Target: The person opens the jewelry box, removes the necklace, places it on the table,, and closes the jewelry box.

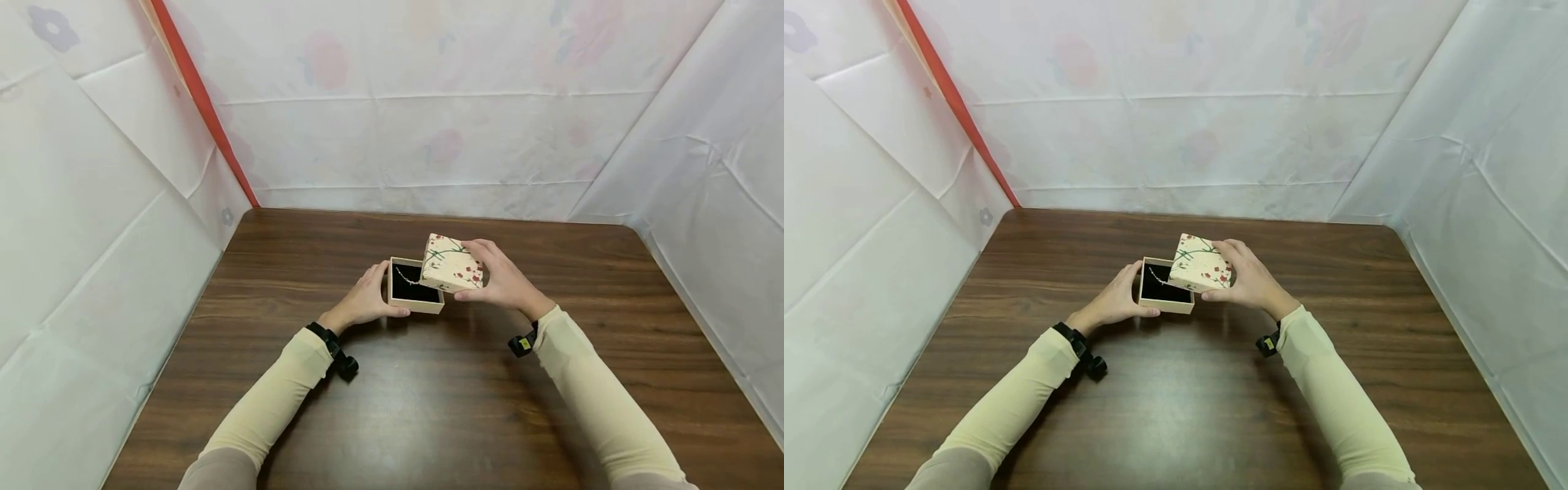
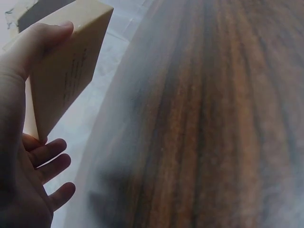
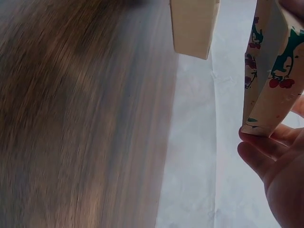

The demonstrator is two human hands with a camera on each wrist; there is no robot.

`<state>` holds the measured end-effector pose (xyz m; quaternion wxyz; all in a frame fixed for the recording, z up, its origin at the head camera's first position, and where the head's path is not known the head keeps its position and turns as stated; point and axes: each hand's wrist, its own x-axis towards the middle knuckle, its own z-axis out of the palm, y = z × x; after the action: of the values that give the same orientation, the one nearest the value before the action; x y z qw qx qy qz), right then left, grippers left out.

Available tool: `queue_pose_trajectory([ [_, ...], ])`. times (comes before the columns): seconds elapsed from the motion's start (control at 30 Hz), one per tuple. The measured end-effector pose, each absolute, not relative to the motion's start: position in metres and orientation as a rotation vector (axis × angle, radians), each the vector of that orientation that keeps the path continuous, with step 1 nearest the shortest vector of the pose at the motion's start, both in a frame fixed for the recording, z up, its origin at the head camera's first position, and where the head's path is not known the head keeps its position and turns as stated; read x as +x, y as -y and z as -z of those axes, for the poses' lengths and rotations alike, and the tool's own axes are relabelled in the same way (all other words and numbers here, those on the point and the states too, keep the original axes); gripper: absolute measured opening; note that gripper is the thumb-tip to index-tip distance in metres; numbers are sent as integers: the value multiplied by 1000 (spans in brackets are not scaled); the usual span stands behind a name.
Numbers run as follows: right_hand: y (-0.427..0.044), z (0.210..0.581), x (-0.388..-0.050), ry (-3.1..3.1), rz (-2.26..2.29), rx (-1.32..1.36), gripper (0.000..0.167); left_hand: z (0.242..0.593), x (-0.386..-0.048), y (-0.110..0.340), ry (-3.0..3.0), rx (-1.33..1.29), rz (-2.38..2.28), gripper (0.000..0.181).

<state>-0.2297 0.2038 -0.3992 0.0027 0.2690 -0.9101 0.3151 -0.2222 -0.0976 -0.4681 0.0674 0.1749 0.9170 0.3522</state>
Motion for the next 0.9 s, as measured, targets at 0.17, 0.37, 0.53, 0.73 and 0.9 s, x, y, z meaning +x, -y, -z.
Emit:
queue_pose_trajectory([
  [0.17,-211,401,-230,2886,-962,812,102,471,-223,98,-2781,535,-1057,118],
  [0.37,-225,406,-233,2900,-947,760,101,473,-223,99,-2773,536,-1073,120],
  [0.53,-237,415,-236,2922,-930,716,99,472,-222,99,-2763,519,-1085,121],
  [0.73,-248,425,-236,2972,-919,642,100,472,-222,100,-2766,516,-1101,120],
  [0.9,-260,434,-237,3017,-843,595,100,472,-222,100,-2766,523,-1113,120],
])
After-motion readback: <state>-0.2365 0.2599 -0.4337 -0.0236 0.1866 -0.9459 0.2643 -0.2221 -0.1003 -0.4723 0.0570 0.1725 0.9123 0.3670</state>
